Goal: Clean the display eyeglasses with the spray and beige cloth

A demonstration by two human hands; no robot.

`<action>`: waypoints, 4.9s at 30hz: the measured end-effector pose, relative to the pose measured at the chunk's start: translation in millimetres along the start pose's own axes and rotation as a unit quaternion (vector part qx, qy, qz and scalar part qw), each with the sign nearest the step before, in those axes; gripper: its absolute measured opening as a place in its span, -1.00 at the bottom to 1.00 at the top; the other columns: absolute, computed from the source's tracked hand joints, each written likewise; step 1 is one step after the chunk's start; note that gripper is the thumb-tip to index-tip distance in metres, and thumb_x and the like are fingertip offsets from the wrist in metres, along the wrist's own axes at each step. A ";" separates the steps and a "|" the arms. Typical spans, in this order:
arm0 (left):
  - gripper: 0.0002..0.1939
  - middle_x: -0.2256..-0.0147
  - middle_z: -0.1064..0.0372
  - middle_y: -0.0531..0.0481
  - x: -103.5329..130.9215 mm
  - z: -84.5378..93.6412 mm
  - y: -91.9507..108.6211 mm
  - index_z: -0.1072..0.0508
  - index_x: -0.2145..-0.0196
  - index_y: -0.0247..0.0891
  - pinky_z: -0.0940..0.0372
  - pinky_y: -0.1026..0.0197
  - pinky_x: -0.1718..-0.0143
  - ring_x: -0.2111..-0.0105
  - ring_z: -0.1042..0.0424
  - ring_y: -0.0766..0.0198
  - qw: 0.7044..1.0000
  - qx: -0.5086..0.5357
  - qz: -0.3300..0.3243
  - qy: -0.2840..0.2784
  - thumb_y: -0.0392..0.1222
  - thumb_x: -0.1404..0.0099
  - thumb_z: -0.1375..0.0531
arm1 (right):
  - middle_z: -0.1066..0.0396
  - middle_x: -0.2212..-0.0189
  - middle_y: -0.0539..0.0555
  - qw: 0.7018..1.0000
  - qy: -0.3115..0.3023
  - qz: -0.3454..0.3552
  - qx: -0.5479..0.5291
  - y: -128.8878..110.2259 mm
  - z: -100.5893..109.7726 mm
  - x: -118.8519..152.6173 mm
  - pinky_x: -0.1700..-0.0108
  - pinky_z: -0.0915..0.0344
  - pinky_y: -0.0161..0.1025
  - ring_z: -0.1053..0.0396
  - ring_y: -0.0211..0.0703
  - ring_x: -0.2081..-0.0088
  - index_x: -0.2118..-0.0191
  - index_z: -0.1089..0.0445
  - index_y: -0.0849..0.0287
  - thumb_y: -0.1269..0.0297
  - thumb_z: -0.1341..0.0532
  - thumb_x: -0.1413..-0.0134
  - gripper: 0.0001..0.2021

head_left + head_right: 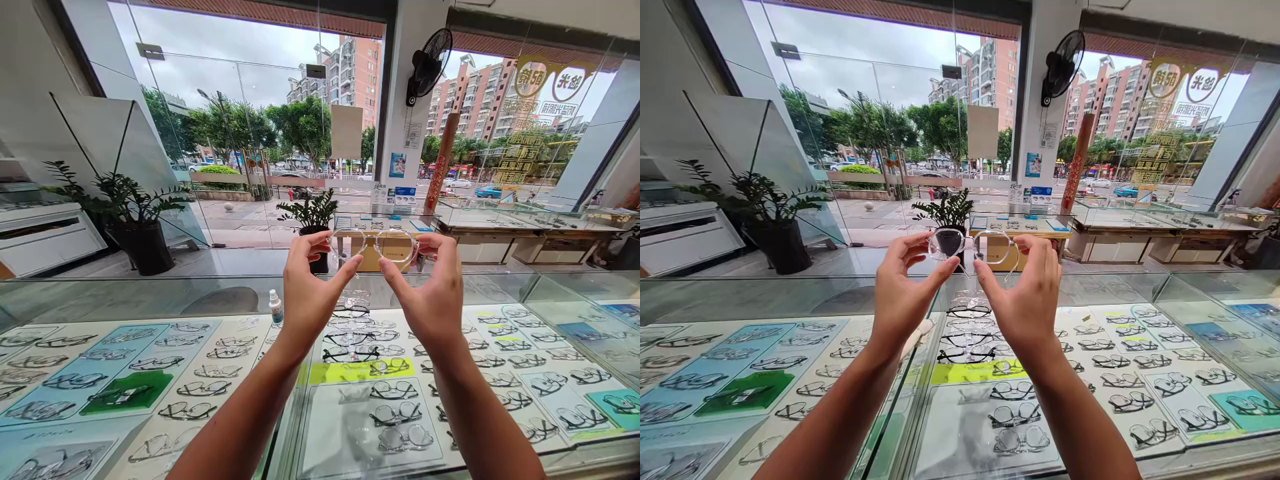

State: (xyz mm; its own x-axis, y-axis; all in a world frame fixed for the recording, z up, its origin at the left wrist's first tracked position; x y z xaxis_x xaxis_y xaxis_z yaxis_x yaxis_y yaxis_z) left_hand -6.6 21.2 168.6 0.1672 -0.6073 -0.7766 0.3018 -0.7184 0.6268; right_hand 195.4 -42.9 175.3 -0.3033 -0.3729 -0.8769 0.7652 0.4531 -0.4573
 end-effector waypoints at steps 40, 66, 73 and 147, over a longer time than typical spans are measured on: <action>-0.43 0.11 -0.39 -0.06 9.8 2.9 19.8 -0.45 -0.02 -0.17 -0.40 0.02 0.09 0.14 -0.42 0.14 0.982 -0.076 -0.158 0.074 0.00 -0.16 -0.55 | -0.52 0.06 0.18 0.999 -0.041 -0.033 0.010 4.0 -1.8 -2.8 -0.08 -0.35 0.18 -0.46 0.15 0.03 -0.06 -0.36 0.11 -0.06 -0.37 -0.16 -0.52; -0.42 0.10 -0.50 -0.10 2.3 -1.2 -2.9 -0.49 -0.02 -0.14 -0.41 -0.04 -0.01 0.10 -0.51 0.10 1.000 -0.006 -0.007 0.017 0.08 -0.14 -0.54 | -0.49 0.06 0.17 1.000 -0.001 0.008 0.018 -2.6 1.3 -1.9 -0.06 -0.32 0.16 -0.44 0.13 0.05 -0.06 -0.33 0.09 -0.05 -0.38 -0.18 -0.53; -0.41 0.10 -0.51 -0.10 2.2 -1.2 -6.1 -0.50 -0.04 -0.14 -0.43 -0.02 -0.01 0.09 -0.52 0.10 1.000 -0.004 -0.004 0.016 0.10 -0.14 -0.54 | -0.48 0.05 0.18 1.000 0.004 0.014 0.011 -5.1 0.5 -0.8 -0.05 -0.36 0.17 -0.45 0.13 0.04 -0.08 -0.32 0.07 -0.03 -0.38 -0.20 -0.54; -0.38 -0.13 -0.53 -0.15 -16.7 12.9 2.1 -0.54 -0.21 -0.09 -0.48 -0.10 -0.19 -0.09 -0.54 0.01 0.964 -0.006 -0.064 -0.256 0.05 -0.24 -0.50 | -0.52 0.27 0.02 0.813 -0.414 -0.162 -0.376 40.1 -67.1 1.8 0.02 -0.29 -0.09 -0.40 -0.13 0.20 0.31 -0.60 0.07 0.07 -0.45 -0.17 -0.81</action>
State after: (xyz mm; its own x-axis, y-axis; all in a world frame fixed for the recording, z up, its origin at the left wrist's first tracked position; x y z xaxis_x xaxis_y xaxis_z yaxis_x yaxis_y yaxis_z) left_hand -20.9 25.5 183.7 -0.3570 -0.6041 -0.7125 0.3002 -0.7965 0.5249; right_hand 187.5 28.9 145.5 0.3057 -0.8474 -0.4341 0.0634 0.4730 -0.8788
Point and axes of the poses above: each hand's wrist, its own x-axis away from the middle knuckle, its own z-axis out of the back of the hand, y = z × x, the point moved 5 cm from there along -x, towards the middle knuckle
